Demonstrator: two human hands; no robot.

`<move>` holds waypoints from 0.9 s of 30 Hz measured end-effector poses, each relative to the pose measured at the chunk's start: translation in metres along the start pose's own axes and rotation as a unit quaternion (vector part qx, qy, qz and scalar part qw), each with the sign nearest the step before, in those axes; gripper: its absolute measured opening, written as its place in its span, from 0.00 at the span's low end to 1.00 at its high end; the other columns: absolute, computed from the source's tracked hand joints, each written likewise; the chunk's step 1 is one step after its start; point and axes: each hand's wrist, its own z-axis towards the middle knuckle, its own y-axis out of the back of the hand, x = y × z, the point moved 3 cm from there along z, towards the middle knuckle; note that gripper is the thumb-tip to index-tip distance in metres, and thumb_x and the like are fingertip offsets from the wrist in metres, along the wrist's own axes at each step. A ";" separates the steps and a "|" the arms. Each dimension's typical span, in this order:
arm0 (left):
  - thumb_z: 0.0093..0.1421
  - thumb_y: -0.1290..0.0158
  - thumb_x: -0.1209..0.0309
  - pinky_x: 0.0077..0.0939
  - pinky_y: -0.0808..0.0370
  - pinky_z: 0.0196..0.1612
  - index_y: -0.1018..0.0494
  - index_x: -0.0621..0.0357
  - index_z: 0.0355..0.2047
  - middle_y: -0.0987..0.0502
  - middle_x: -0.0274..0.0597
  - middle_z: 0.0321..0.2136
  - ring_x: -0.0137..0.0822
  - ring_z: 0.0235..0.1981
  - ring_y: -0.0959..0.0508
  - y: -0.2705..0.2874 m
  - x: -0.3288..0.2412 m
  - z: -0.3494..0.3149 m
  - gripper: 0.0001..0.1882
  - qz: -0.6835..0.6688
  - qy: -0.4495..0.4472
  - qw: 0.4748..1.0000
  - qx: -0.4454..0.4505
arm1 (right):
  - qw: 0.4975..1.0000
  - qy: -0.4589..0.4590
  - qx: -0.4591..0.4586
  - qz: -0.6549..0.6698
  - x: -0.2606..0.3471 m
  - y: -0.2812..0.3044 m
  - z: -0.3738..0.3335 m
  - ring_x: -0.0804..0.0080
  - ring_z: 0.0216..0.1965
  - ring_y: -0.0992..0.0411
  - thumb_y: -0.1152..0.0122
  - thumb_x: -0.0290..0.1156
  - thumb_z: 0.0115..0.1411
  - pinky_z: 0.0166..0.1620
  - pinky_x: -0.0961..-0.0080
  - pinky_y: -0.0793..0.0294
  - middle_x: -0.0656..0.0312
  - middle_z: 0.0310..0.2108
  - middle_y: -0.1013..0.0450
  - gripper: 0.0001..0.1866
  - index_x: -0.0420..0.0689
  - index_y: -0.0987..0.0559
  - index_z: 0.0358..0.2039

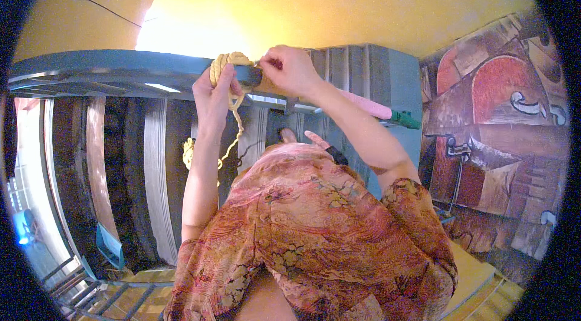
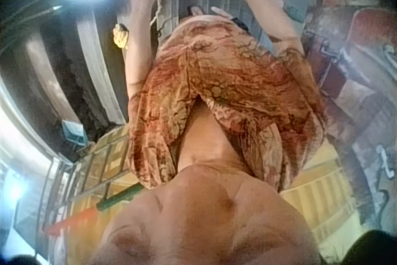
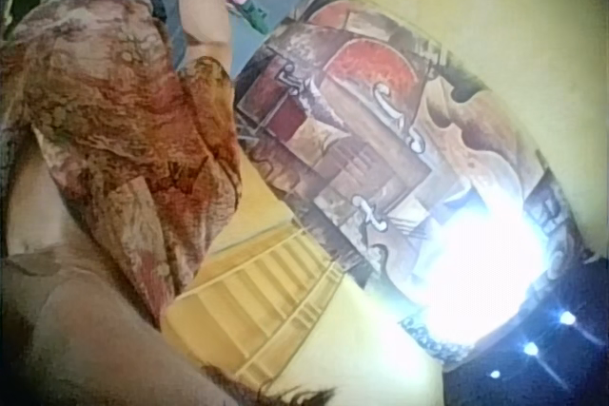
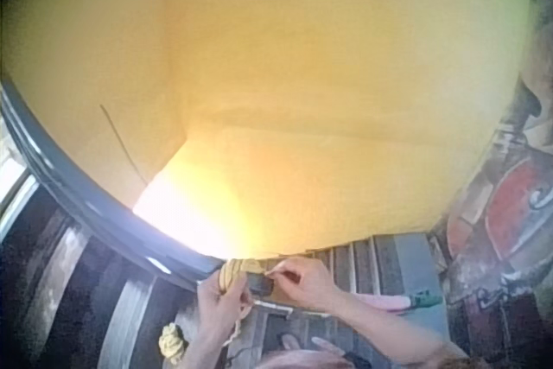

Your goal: The person wraps a yellow rope around a metal stair railing by hand, looping it multiple times around a padded section.

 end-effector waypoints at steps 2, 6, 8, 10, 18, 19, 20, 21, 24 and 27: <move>0.63 0.48 0.67 0.19 0.33 0.20 0.28 0.65 0.27 0.29 0.35 0.14 0.23 0.16 0.30 0.006 -0.003 0.001 0.13 0.060 -0.017 0.998 -0.001 | 0.996 0.025 -0.031 -0.085 0.007 0.002 -0.007 0.77 0.21 0.29 0.37 0.32 0.55 0.30 0.81 0.30 0.58 0.22 0.25 0.10 0.36 0.20 0.30; 0.61 0.46 0.65 0.27 0.28 0.23 0.28 0.65 0.29 0.25 0.44 0.15 0.35 0.18 0.22 0.014 -0.001 -0.006 0.13 0.225 -0.050 0.973 -0.020 | 0.992 -0.067 -0.003 -0.109 -0.021 0.002 0.015 0.77 0.22 0.29 0.37 0.35 0.56 0.30 0.80 0.31 0.58 0.22 0.26 0.12 0.37 0.20 0.27; 0.60 0.46 0.65 0.30 0.27 0.24 0.28 0.64 0.30 0.23 0.47 0.16 0.40 0.20 0.20 0.014 0.003 -0.005 0.13 0.288 -0.067 0.955 -0.027 | 0.946 -0.264 0.186 0.038 -0.033 -0.008 0.030 0.75 0.25 0.28 0.38 0.37 0.56 0.30 0.79 0.30 0.60 0.25 0.24 0.13 0.38 0.19 0.29; 0.61 0.46 0.67 0.24 0.27 0.23 0.27 0.67 0.31 0.23 0.43 0.18 0.27 0.19 0.22 0.011 0.002 -0.004 0.12 0.303 -0.084 0.949 -0.014 | 0.915 -0.323 0.203 0.131 -0.089 -0.034 0.046 0.75 0.27 0.27 0.38 0.38 0.56 0.31 0.79 0.29 0.60 0.26 0.24 0.14 0.38 0.19 0.30; 0.58 0.42 0.63 0.35 0.27 0.27 0.27 0.61 0.34 0.24 0.55 0.20 0.52 0.23 0.22 0.014 0.016 -0.019 0.13 0.258 -0.061 0.964 0.013 | 0.928 -0.103 0.349 0.081 -0.230 -0.102 0.090 0.69 0.28 0.25 0.38 0.36 0.52 0.32 0.71 0.26 0.62 0.27 0.22 0.13 0.43 0.19 0.36; 0.57 0.42 0.63 0.35 0.28 0.26 0.27 0.62 0.34 0.25 0.55 0.21 0.52 0.23 0.22 0.020 0.022 -0.024 0.13 0.249 -0.077 0.965 0.007 | 0.920 -0.124 0.366 0.058 -0.213 -0.111 0.091 0.69 0.28 0.25 0.38 0.36 0.53 0.32 0.71 0.26 0.62 0.27 0.22 0.12 0.43 0.19 0.35; 0.57 0.41 0.63 0.34 0.29 0.26 0.27 0.63 0.33 0.25 0.55 0.21 0.51 0.23 0.23 0.023 0.023 -0.025 0.14 0.243 -0.070 0.968 0.007 | 0.916 -0.136 0.375 0.037 -0.206 -0.112 0.093 0.69 0.28 0.25 0.38 0.36 0.53 0.32 0.70 0.26 0.61 0.27 0.22 0.12 0.43 0.19 0.35; 0.57 0.41 0.63 0.34 0.29 0.26 0.27 0.63 0.33 0.25 0.55 0.21 0.51 0.23 0.23 0.024 0.022 -0.025 0.14 0.245 -0.068 0.967 0.001 | 0.913 -0.142 0.381 0.019 -0.203 -0.111 0.096 0.68 0.28 0.25 0.38 0.36 0.53 0.32 0.70 0.26 0.61 0.27 0.22 0.12 0.43 0.19 0.35; 0.57 0.41 0.63 0.35 0.30 0.25 0.29 0.64 0.31 0.26 0.56 0.20 0.54 0.22 0.24 0.023 0.017 -0.022 0.15 0.264 -0.062 0.962 0.016 | 0.909 -0.133 0.394 -0.036 -0.196 -0.108 0.102 0.67 0.28 0.24 0.39 0.36 0.53 0.32 0.68 0.27 0.60 0.27 0.22 0.11 0.43 0.19 0.33; 0.57 0.42 0.63 0.38 0.30 0.26 0.30 0.64 0.30 0.26 0.57 0.20 0.56 0.23 0.25 0.022 0.021 -0.018 0.15 0.272 -0.085 0.958 0.017 | 0.915 -0.070 0.376 -0.126 -0.187 -0.110 0.091 0.66 0.28 0.24 0.39 0.36 0.53 0.32 0.67 0.27 0.59 0.27 0.22 0.10 0.43 0.20 0.32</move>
